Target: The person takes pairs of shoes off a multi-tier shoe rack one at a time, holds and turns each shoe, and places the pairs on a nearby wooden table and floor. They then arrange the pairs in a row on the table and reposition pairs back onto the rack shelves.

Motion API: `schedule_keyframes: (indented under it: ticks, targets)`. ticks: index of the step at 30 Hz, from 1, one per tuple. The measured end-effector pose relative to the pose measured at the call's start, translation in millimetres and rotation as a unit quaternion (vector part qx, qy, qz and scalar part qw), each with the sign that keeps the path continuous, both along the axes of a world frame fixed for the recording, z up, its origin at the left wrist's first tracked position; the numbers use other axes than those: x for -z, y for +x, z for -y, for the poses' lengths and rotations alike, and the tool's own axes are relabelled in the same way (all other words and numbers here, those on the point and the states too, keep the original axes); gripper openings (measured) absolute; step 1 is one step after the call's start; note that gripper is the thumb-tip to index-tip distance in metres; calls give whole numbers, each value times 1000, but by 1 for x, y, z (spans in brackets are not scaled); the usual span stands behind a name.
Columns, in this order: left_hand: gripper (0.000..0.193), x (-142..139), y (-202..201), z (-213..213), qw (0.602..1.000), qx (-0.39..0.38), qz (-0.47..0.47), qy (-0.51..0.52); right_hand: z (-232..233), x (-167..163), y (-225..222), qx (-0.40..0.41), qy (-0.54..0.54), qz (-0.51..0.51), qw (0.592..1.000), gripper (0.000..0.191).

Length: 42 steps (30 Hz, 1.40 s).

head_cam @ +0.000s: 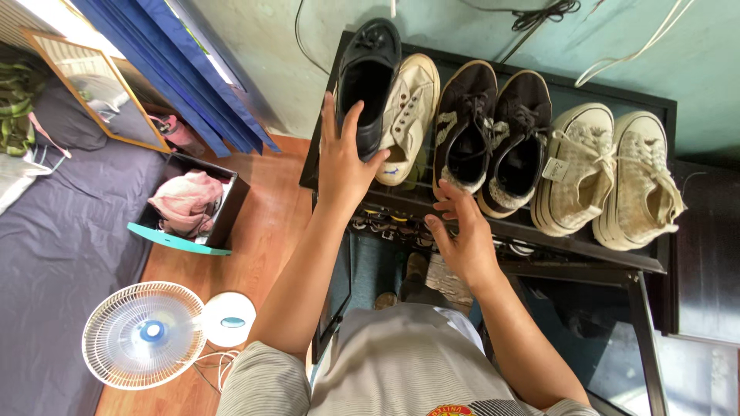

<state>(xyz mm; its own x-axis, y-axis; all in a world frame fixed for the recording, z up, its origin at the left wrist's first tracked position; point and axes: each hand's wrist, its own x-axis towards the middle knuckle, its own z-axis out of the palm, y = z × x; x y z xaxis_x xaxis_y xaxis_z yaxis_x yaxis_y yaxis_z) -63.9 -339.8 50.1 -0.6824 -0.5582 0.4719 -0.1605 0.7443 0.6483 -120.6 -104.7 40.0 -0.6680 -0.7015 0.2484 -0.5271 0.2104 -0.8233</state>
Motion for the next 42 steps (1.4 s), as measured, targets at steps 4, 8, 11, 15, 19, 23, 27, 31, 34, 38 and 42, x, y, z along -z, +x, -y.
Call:
schedule_keyframes:
  ticks: [4,8,11,15,19,23,27,31,34,38,42]
  targets:
    - [58,5,-10,5,999,-23,30,37,5,-1,-9,-10,13,3,1000,58]
    - [52,13,-10,4,999,-39,-8,31,4,-4,-15,-5,25,3,1000,58]
    - [53,16,-3,-3,998,-44,-49,4,4,-8,-15,-9,19,-3,1000,58]
    - [53,14,20,-19,998,-39,-41,20,6,-14,-13,-8,16,13,1000,58]
    - [53,4,47,-41,998,-31,-46,32,9,-17,-5,-11,10,33,999,58]
    - [51,-6,71,-60,998,-17,-32,53,11,-16,7,-18,10,32,999,57]
    - [49,-14,90,-74,997,6,-28,67,9,-11,19,-16,13,45,999,55]
    - [52,-19,102,-91,997,29,-49,51,1,-3,24,-5,-27,114,993,58]
    - [50,-19,109,-105,996,56,-52,51,-7,4,24,-3,-67,176,982,63]
    - [48,-13,112,-123,993,90,-60,41,-15,14,21,7,-129,273,953,78]
    - [45,-5,114,-146,988,134,-70,25,-22,16,21,-3,-188,264,946,90]
